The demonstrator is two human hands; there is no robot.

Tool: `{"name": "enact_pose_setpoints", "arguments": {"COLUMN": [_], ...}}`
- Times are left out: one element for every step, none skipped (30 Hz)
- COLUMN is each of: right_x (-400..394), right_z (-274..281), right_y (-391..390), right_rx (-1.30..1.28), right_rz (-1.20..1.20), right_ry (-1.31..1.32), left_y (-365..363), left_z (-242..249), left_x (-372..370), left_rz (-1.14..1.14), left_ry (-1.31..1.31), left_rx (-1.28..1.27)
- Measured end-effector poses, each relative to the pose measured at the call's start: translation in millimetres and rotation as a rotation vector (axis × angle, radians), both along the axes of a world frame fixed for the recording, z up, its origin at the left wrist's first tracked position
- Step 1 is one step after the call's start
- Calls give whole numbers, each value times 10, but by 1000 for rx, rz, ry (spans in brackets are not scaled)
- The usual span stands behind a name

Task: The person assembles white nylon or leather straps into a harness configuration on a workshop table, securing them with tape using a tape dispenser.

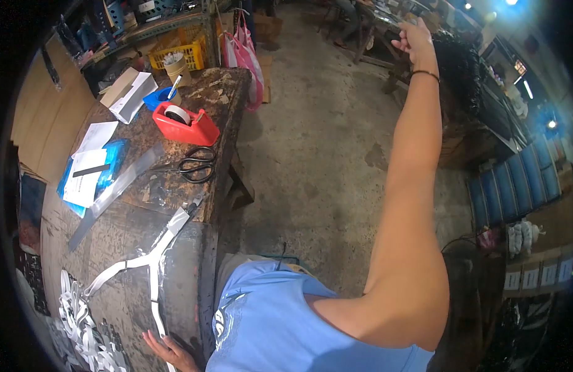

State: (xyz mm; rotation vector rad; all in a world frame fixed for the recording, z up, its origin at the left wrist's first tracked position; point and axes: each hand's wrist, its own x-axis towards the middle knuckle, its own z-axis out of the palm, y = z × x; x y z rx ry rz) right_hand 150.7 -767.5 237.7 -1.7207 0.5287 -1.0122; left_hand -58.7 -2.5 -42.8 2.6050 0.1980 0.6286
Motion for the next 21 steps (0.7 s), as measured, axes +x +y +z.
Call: {"name": "enact_pose_setpoints", "arguments": {"right_x": [40,90,142,205,276,374,490,541,599,680,694,791,807,848,826,737,636,543,443,348,248], "right_z": [32,51,65,59,45,-3,-52,-185,-322,-516,-726,-1038,-1338,-1704,-1930,-2084,-2230,-2330,-2400,-2493,-2560], "right_y": [-70,-138,-174,-197,-215,-223,-171,332,612,1040,1520,1817,2284,2630,3099,3485,3844,4168,4451,4690,4890], "right_rx": [-24,-18,-17,-17,-17,-42,-68,-211,-256,-252,-261,-314,-282,-337,-465,-598,-646,-702,-788,-816,-853], "right_rz": [-46,-41,-40,-53,-64,-12,39,-52,78,168,337,398,528,638,754,851,998,1120,1232,1330,1400], "right_ry": [66,78,77,107,138,133,129,72,75,38,18,96,58,102,123,116,88,52,-19,-64,-92], "left_y": [-25,-44,-62,-69,-74,-88,-101,-60,52,98,139,109,67,37,47,93,168,224,276,338,388], "left_z": [14,24,32,45,60,70,70,-13,-177,-229,-319,-247,-173,-45,25,44,22,36,23,-27,-83], "left_x": [-11,-20,-27,-49,-71,-83,-96,-98,-111,-169,-250,-219,-216,-239,-303,-432,-557,-676,-790,-898,-977], "left_rz": [7,7,7,11,18,14,10,17,25,63,89,78,120,164,203,272,313,388,442,477,490], "left_ry": [31,31,53,79,81,82,83,87,51,23,35,115,150,169,167,165,154,169,184,192,209], "left_rx": [-16,-14,-23,-31,-29,-50,-72,-77,-50,-15,-62,-163,-117,-133,-147,-90,-38,11,52,57,86]}}
